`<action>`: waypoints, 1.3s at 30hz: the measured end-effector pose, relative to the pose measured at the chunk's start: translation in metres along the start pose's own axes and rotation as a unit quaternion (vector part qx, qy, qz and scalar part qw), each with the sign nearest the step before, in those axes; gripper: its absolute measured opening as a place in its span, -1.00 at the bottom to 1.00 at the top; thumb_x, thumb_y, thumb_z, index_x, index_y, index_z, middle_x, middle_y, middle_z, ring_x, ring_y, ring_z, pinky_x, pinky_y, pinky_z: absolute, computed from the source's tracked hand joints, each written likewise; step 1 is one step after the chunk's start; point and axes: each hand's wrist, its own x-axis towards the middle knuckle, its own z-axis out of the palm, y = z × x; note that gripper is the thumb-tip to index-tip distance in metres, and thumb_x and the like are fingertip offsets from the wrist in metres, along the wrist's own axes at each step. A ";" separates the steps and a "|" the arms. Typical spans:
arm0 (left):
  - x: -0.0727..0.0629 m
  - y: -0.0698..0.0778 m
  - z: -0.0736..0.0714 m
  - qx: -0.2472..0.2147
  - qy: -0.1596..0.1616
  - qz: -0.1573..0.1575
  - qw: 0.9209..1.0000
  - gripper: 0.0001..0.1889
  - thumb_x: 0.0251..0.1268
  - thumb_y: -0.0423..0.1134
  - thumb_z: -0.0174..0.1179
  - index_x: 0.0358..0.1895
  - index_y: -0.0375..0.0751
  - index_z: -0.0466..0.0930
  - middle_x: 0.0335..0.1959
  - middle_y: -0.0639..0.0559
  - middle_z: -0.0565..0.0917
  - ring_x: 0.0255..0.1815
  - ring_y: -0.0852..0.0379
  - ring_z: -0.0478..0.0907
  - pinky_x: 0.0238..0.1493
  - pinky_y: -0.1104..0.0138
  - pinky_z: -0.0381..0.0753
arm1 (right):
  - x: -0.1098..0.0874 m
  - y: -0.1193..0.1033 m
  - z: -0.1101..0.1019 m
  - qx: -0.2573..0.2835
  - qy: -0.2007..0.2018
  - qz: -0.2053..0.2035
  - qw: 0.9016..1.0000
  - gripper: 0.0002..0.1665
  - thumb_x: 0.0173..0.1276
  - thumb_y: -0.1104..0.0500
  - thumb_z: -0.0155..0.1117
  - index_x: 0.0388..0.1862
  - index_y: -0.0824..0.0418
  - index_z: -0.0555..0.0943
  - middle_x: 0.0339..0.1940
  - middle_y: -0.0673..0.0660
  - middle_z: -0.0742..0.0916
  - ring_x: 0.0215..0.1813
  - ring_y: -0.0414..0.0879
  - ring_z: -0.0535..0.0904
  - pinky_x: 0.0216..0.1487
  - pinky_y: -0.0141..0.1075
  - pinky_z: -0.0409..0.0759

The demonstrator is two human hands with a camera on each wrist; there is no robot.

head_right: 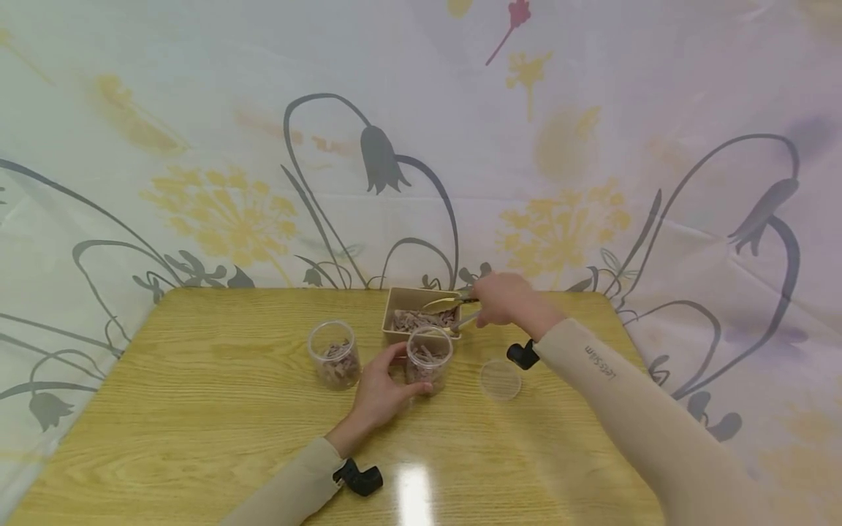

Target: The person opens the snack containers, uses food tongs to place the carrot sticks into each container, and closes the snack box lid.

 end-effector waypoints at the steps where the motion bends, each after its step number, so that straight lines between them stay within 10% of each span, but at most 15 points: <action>1: 0.000 0.000 0.000 0.001 0.000 0.003 1.000 -0.24 -0.17 -0.04 0.64 0.20 -0.15 0.56 -0.03 0.04 0.68 0.01 0.04 0.60 -0.01 0.17 0.55 | 0.002 -0.002 0.000 0.001 -0.001 0.002 1.000 -0.35 0.22 0.04 0.51 0.27 0.22 0.59 0.13 0.24 0.69 0.07 0.22 0.62 -0.04 0.11 0.62; 23: 0.000 0.002 -0.001 -0.001 -0.010 -0.014 1.000 -0.24 -0.16 -0.05 0.63 0.22 -0.13 0.55 -0.01 0.05 0.67 0.04 0.06 0.59 0.04 0.14 0.53 | 0.001 -0.004 0.010 -0.090 0.090 -0.010 0.992 -0.72 0.25 0.03 0.48 -0.04 -0.04 0.77 -0.40 0.06 0.71 -0.47 -0.03 0.57 -0.59 -0.20 0.48; 32: 0.002 0.003 -0.001 -0.003 -0.010 -0.016 1.000 -0.24 -0.17 -0.04 0.64 0.22 -0.11 0.56 -0.01 0.06 0.67 0.04 0.07 0.58 0.04 0.15 0.53 | -0.016 0.009 0.004 -0.021 0.104 0.017 0.994 -0.54 0.30 0.05 0.43 0.19 0.05 0.69 -0.18 0.13 0.78 -0.58 -0.14 0.42 -0.63 -0.32 0.21; 39: 0.003 0.003 -0.002 -0.003 -0.012 -0.028 1.000 -0.24 -0.17 -0.04 0.64 0.22 -0.10 0.56 -0.02 0.07 0.68 0.02 0.10 0.58 0.00 0.20 0.53 | -0.031 0.015 -0.004 0.030 0.118 0.023 0.992 -0.51 0.35 0.04 0.39 0.24 0.10 0.65 -0.59 -0.04 0.65 -0.69 -0.17 0.24 -0.62 -0.33 0.10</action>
